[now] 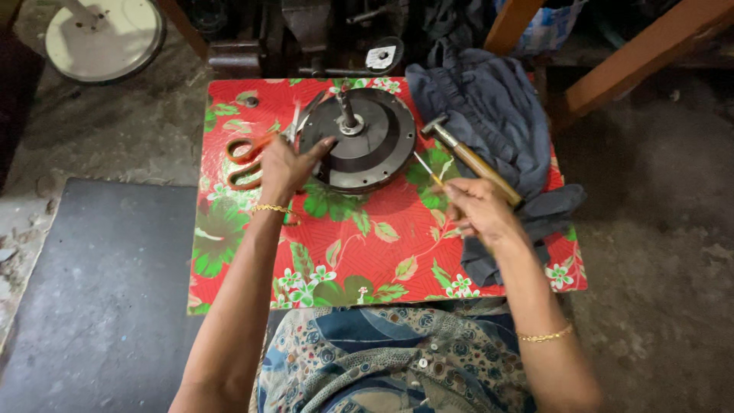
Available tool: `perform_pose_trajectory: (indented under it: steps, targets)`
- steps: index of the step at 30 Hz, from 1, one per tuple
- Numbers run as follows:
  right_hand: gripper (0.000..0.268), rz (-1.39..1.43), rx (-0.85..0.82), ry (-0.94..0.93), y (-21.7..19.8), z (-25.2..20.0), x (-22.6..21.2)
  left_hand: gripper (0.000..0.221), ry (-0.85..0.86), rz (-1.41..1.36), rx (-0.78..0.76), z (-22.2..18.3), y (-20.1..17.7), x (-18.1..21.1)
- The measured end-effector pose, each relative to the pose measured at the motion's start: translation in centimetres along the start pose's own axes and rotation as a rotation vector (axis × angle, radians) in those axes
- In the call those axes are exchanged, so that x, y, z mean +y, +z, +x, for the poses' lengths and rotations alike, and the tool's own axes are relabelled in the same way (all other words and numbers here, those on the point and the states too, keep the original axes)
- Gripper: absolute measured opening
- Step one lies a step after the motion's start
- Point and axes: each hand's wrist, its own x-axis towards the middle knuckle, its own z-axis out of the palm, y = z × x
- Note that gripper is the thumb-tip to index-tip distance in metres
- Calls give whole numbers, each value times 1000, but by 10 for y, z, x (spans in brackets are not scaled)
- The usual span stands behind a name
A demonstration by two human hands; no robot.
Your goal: The person uses a screwdriver to loosen and remove screws from the end cap of an electrical motor. They then use a hammer to gently tap the end cap to loosen it from the motor body.
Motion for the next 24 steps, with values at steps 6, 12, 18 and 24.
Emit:
perform_pose_trajectory:
  steps: [6,12,18,24]
  targets:
    - [23,-638,185,-384,-2,-4,-19,57,47,-220,62,-16,24,-19]
    - [21,-919,482,-592,17,-16,-39,141,305,68,128,-62,33,-3]
    - [19,-1020,551,-496,20,-25,-60,137,322,187,94,-81,33,18]
    - [18,-959,494,-482,15,-24,-61,131,357,198,132,-73,31,20]
